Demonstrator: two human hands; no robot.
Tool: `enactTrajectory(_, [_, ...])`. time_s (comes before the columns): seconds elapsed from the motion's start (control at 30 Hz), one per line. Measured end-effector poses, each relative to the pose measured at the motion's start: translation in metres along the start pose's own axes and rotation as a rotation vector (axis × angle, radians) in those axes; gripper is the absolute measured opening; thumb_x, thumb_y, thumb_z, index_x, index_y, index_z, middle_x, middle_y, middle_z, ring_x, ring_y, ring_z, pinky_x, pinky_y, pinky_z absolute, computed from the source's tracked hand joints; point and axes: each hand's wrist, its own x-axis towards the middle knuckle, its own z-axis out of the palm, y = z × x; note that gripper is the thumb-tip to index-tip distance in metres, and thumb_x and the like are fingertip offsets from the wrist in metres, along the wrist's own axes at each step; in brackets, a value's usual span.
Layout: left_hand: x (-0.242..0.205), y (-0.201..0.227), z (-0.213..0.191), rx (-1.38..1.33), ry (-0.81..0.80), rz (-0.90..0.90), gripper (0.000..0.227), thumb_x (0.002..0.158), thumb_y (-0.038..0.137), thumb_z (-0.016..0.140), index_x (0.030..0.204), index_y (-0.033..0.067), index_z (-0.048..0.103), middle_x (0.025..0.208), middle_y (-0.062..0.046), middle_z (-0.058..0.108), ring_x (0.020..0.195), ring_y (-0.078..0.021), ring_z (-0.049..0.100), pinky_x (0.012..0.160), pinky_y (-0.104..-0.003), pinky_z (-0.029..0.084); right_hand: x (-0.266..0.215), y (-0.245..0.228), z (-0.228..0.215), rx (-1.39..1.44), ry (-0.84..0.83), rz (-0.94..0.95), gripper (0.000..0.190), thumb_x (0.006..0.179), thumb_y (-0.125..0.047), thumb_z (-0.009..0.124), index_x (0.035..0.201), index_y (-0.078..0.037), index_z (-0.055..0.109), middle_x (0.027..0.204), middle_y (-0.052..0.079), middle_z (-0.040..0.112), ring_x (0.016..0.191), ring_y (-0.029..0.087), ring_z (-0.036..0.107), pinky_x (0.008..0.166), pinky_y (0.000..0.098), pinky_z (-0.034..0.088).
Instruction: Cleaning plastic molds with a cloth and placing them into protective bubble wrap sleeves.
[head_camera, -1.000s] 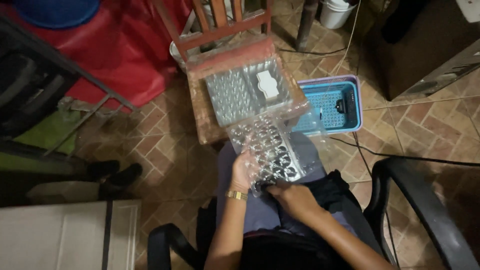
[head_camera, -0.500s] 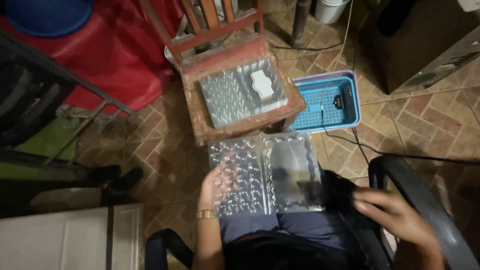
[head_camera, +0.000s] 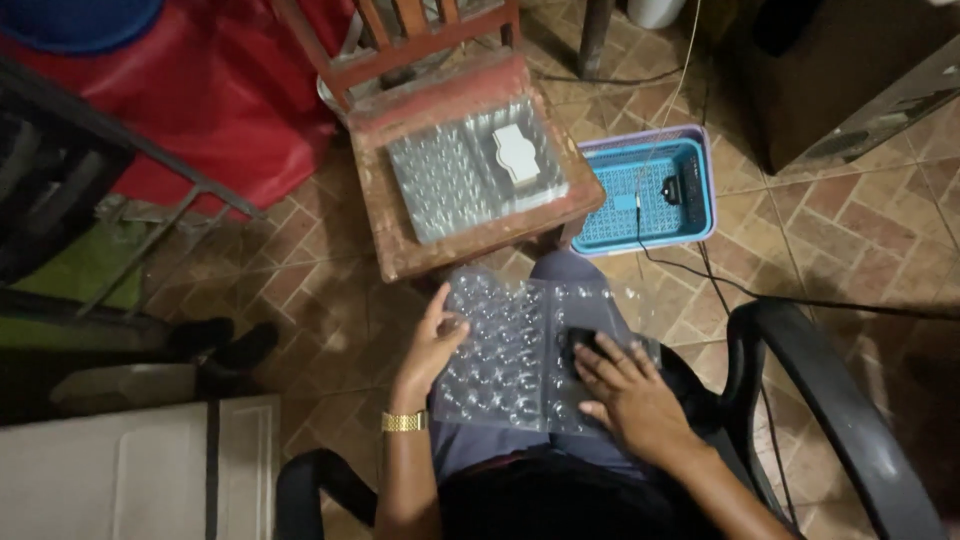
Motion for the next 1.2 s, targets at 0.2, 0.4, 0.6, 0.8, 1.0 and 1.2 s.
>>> enactTrajectory(0.2, [0.072, -0.109, 0.010, 0.290, 0.192, 0.315, 0.067, 0.097, 0.016, 0.056, 0.160, 0.0219, 0.035, 0.118, -0.019, 0.061, 0.094, -0.0284, 0.068, 0.074, -0.037, 0.064, 0.036, 0.036, 0.000, -0.159, -0.240, 0.242, 0.069, 0.101, -0.060, 0.038, 0.156, -0.017, 0.040, 0.164, 0.005, 0.037, 0.158, 0.027, 0.021, 0.123, 0.0542, 0.026])
enactTrajectory(0.4, [0.059, -0.115, 0.017, 0.233, 0.317, 0.454, 0.062, 0.092, 0.018, 0.063, 0.153, 0.0226, 0.050, 0.107, -0.008, 0.063, 0.103, -0.0216, 0.063, 0.097, -0.037, 0.052, 0.013, 0.002, -0.030, 0.266, -0.152, 0.288, 0.054, 0.098, -0.044, 0.058, 0.140, -0.010, 0.060, 0.146, 0.015, 0.059, 0.142, 0.032, 0.049, 0.125, 0.0505, 0.027])
enactTrajectory(0.6, [0.041, -0.088, 0.016, 0.097, 0.259, 0.382, 0.064, 0.092, 0.013, 0.059, 0.155, 0.0226, 0.048, 0.106, -0.011, 0.068, 0.101, -0.0249, 0.065, 0.096, -0.042, 0.051, -0.002, -0.030, -0.034, 0.253, -0.150, 0.202, 0.041, 0.095, -0.044, 0.060, 0.124, -0.018, 0.072, 0.133, 0.006, 0.068, 0.136, 0.020, 0.055, 0.127, 0.0477, 0.014])
enactTrajectory(0.8, [0.051, -0.104, 0.013, 0.081, 0.298, 0.389, 0.064, 0.092, 0.009, 0.059, 0.153, 0.0219, 0.050, 0.100, -0.006, 0.070, 0.098, -0.0181, 0.065, 0.095, -0.037, 0.053, 0.050, 0.041, 0.020, 0.106, -0.077, 0.242, 0.053, 0.100, -0.046, 0.053, 0.144, -0.018, 0.058, 0.155, 0.005, 0.052, 0.145, 0.021, 0.047, 0.122, 0.0455, 0.033])
enactTrajectory(1.0, [0.036, -0.082, 0.012, 0.108, 0.263, 0.291, 0.063, 0.093, 0.016, 0.059, 0.154, 0.0276, 0.049, 0.110, -0.005, 0.070, 0.108, -0.0194, 0.065, 0.103, -0.039, 0.050, 0.007, -0.034, -0.011, 0.257, -0.146, -0.004, 0.049, 0.098, -0.039, 0.058, 0.140, -0.014, 0.060, 0.152, 0.006, 0.053, 0.143, 0.025, 0.046, 0.120, 0.0479, 0.029])
enactTrajectory(1.2, [0.044, -0.088, 0.012, 0.166, 0.246, 0.280, 0.065, 0.093, 0.019, 0.059, 0.155, 0.0297, 0.046, 0.113, -0.005, 0.070, 0.114, -0.0211, 0.065, 0.106, -0.041, 0.047, 0.052, 0.016, 0.010, 0.112, -0.046, 0.109, 0.055, 0.098, -0.036, 0.058, 0.149, -0.019, 0.052, 0.158, 0.004, 0.048, 0.146, 0.023, 0.043, 0.119, 0.0473, 0.035])
